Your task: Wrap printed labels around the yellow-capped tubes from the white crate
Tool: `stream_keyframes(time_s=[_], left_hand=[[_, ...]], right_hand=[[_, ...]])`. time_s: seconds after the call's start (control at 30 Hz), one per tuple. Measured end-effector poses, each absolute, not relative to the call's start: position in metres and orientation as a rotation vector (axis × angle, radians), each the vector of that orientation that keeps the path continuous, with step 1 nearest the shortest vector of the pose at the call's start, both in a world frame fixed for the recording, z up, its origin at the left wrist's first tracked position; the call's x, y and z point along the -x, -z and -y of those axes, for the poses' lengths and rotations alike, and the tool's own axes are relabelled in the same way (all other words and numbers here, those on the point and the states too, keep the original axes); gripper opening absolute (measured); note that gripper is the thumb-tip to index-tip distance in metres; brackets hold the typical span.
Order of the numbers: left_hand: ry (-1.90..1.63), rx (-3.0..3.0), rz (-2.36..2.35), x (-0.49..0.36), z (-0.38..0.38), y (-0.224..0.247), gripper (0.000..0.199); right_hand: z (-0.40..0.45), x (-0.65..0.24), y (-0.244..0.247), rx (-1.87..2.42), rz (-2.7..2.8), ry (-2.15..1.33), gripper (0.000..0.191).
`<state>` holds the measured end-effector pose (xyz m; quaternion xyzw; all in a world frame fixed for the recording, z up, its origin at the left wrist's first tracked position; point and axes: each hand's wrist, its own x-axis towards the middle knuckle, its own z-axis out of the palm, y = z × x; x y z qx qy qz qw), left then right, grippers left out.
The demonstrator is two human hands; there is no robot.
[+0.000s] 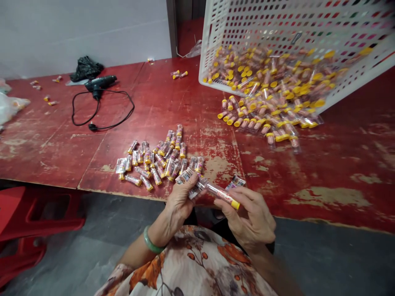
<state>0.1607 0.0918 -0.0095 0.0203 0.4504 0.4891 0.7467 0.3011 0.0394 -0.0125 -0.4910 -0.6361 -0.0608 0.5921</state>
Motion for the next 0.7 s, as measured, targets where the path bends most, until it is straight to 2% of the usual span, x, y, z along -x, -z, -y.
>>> stream_keyframes(time_s=[0.37, 0.7], left_hand=[[-1.105, -0.023, -0.941, -0.162, -0.093, 0.009, 0.029], [-1.377, -0.313, -1.030, -0.176, -0.086, 0.004, 0.030]], right_hand=[[-0.038, -0.300, 0.010, 1.135, 1.503, 0.175, 0.030], [-0.030, -0.294, 0.016, 1.138, 1.723, 0.419, 0.052]])
